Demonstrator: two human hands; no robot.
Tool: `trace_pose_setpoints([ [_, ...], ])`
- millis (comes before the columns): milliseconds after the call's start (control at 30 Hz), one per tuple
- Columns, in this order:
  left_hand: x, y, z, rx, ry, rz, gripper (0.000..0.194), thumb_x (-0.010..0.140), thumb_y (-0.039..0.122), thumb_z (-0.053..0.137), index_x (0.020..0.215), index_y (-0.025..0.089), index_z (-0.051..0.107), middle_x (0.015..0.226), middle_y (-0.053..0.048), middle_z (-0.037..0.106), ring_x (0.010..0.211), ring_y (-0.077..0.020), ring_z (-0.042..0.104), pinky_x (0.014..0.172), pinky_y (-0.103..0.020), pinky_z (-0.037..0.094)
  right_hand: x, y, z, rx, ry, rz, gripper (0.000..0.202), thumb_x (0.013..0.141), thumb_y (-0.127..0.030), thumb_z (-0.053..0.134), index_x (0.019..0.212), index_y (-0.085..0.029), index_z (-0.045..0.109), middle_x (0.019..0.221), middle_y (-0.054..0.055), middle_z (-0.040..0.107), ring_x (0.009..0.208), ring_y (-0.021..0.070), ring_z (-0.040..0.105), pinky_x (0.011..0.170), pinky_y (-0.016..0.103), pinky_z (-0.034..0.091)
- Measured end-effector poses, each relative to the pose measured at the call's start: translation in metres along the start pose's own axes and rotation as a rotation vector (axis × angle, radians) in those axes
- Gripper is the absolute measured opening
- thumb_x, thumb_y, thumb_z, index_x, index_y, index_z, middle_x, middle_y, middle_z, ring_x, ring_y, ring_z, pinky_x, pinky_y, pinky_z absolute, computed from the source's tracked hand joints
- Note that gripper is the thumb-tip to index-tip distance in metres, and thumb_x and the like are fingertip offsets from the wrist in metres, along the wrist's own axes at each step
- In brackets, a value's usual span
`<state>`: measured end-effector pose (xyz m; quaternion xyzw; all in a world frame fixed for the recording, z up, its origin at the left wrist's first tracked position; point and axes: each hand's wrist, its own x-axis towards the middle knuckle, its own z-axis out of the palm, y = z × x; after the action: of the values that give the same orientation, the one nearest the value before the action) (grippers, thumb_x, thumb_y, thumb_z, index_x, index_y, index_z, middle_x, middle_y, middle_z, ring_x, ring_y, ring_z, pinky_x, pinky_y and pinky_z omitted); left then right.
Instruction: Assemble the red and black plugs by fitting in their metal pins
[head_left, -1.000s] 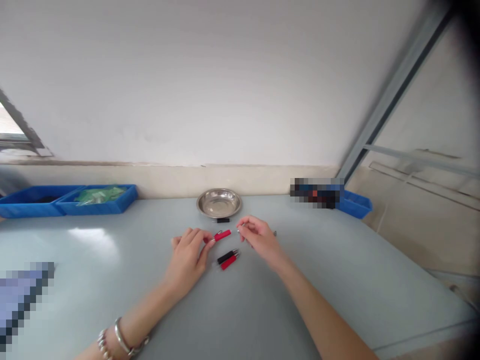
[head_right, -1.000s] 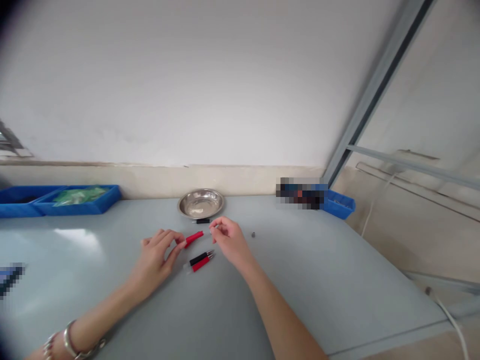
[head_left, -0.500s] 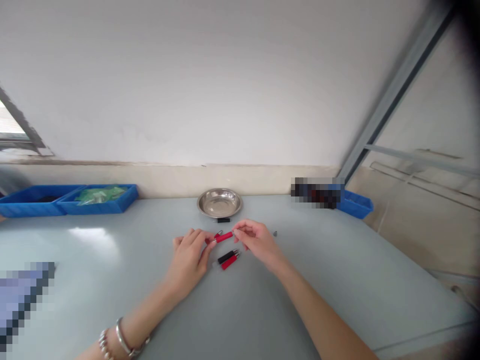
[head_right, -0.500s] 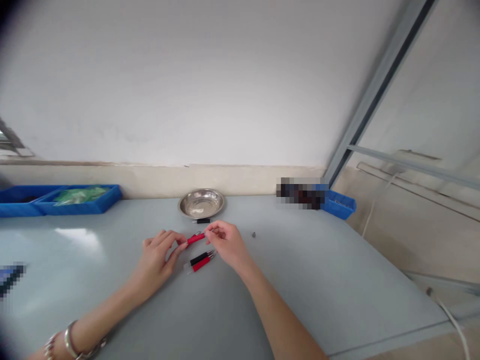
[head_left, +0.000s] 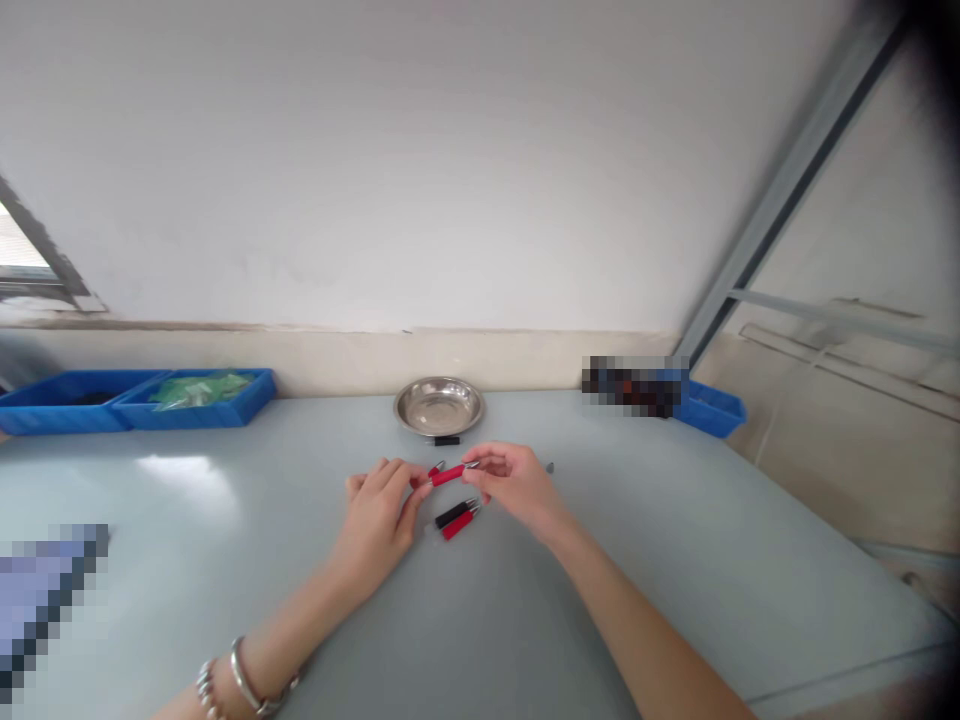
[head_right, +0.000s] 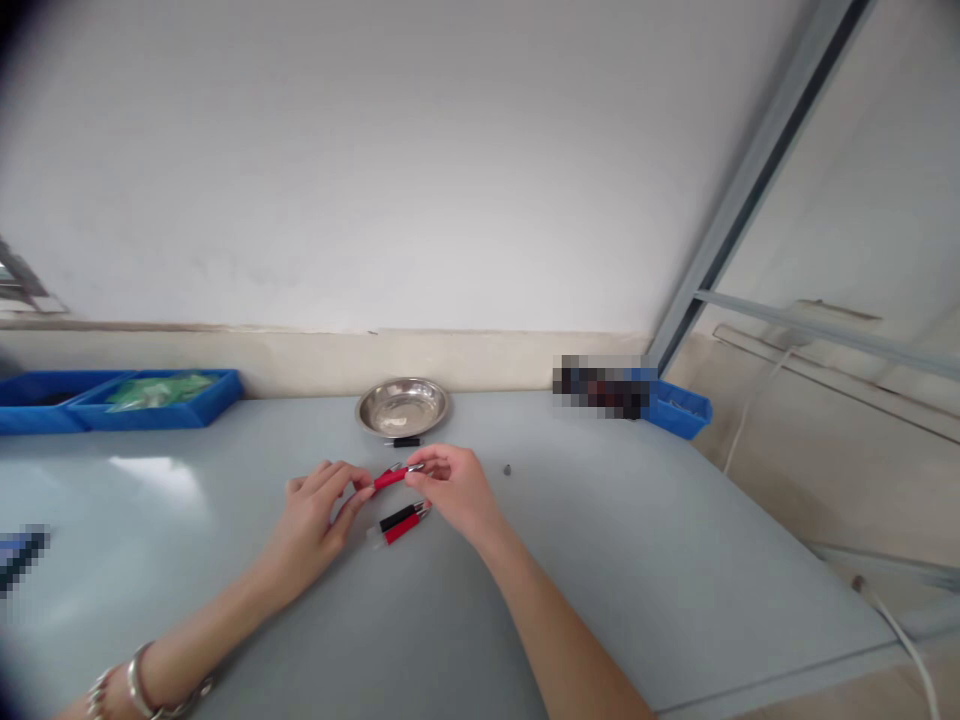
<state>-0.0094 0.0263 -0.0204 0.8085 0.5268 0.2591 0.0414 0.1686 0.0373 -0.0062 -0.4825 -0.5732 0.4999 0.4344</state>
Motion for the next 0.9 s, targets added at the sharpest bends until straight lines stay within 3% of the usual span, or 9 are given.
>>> trace_pose_setpoints([
  [467, -0.0005, -0.0001, -0.0010, -0.039, 0.003, 0.009, 0.022, 0.087, 0.030, 0.032, 0.081, 0.020, 0.051, 0.083, -0.003, 0.061, 0.077, -0.0191, 0.051, 0.072, -0.035, 0.031, -0.0016, -0.0012, 0.0007, -0.108, -0.001, -0.015, 0.009, 0.072, -0.025, 0.056, 0.074, -0.017, 0.058, 0.061, -0.001, 0.060, 0.046, 0.0078, 0.048, 0.048, 0.021, 0.041],
  [900, -0.0006, 0.0040, -0.0027, -0.023, 0.016, 0.016, 0.022, 0.087, 0.028, 0.033, 0.081, 0.020, 0.052, 0.082, -0.002, 0.061, 0.077, -0.0185, 0.051, 0.072, -0.034, 0.030, -0.0033, 0.0025, -0.0008, -0.338, -0.011, -0.148, 0.038, 0.084, -0.044, 0.038, 0.058, -0.017, 0.044, 0.051, -0.003, 0.044, 0.048, 0.0085, 0.038, 0.048, 0.021, 0.030],
])
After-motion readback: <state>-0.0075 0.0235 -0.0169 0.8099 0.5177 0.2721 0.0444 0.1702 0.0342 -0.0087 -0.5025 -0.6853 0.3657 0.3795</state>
